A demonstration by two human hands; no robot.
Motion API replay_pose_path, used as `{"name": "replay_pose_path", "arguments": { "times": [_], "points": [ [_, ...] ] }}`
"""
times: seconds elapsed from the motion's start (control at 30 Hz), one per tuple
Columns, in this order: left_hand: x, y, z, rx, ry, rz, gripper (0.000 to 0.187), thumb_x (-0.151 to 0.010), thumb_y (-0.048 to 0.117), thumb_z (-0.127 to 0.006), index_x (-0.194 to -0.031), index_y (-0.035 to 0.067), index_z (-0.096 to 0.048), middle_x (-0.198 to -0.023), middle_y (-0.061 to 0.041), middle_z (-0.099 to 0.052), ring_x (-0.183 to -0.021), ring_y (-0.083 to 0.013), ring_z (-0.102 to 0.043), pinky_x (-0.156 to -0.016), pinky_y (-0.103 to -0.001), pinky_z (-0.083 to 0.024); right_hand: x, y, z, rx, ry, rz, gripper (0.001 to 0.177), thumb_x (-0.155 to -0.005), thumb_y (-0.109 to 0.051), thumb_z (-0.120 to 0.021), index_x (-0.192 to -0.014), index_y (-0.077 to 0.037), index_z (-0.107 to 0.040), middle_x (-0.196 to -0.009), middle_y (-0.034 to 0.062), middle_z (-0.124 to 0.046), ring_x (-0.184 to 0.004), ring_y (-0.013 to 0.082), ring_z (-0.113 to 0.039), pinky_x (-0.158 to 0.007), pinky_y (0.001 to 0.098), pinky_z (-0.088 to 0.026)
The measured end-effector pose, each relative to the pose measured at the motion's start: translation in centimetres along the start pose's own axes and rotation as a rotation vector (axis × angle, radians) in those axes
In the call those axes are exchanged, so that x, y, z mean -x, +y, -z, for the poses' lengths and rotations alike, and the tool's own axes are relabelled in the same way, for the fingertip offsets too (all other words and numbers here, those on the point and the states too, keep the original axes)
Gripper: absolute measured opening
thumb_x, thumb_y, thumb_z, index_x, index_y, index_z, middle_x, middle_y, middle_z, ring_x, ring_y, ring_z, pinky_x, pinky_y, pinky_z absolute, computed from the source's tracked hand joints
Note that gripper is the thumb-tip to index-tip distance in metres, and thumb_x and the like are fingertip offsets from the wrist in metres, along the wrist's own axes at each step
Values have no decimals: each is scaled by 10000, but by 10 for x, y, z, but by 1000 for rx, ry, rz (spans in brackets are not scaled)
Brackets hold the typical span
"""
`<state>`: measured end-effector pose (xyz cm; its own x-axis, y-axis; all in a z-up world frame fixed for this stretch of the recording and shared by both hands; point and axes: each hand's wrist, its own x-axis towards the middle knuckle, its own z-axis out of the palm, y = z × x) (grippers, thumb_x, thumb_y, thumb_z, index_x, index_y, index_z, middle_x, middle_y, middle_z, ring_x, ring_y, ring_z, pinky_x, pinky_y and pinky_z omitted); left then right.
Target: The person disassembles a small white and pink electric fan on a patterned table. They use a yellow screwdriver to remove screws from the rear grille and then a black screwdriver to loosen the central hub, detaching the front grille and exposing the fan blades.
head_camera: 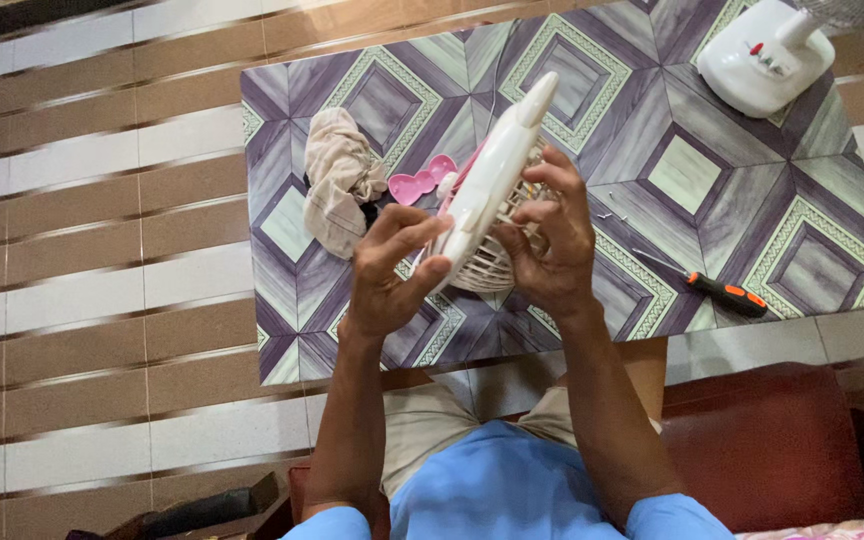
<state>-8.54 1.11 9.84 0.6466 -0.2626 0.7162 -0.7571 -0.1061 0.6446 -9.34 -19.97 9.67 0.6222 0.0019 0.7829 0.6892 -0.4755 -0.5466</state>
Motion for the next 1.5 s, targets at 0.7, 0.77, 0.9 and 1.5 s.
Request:
{"name": "replay_pose_path", "arguments": {
  "times": [0.7,0.77,0.9,1.5],
  "points": [
    [-18,3,-17,-33,33,60,338,-996,48,-717,-1326,90,-654,-1262,-121,-663,-1156,-233,-691,-967,-364,-582,17,9,33,-379,-75,-160,217,-1029,-206,-717,-989,-58,-564,-1441,156,-593,-1596,330,-356,-1307,460,-372],
    [-18,2,-24,-5,32,79,325,-1003,71,-723,-1319,107,-657,-1278,-117,-660,-1161,-240,-699,-971,-351,-608,19,12,36,-392,-64,-181,233,-1022,-237,-718,-1002,-62,-565,-1450,157,-598,-1605,326,-353,-1312,463,-391],
    [-14,9,-26,48,-9,135,379,-953,135,-779,-1313,107,-664,-1270,-119,-651,-1108,-256,-690,-902,-349,-601,20,16,40,-456,-48,-197,239,-1025,-250,-730,-1014,-61,-583,-1456,165,-600,-1567,310,-348,-1277,439,-399],
    [-31,27,-17,27,-163,-44,363,-803,250,-894,-1080,93,-720,-1208,-50,-683,-1410,-324,-507,-1195,-480,-448,18,1,31,-341,-112,-197,281,-975,-253,-795,-969,-52,-599,-1408,134,-621,-1577,327,-405,-1257,446,-434]
  ]
}}
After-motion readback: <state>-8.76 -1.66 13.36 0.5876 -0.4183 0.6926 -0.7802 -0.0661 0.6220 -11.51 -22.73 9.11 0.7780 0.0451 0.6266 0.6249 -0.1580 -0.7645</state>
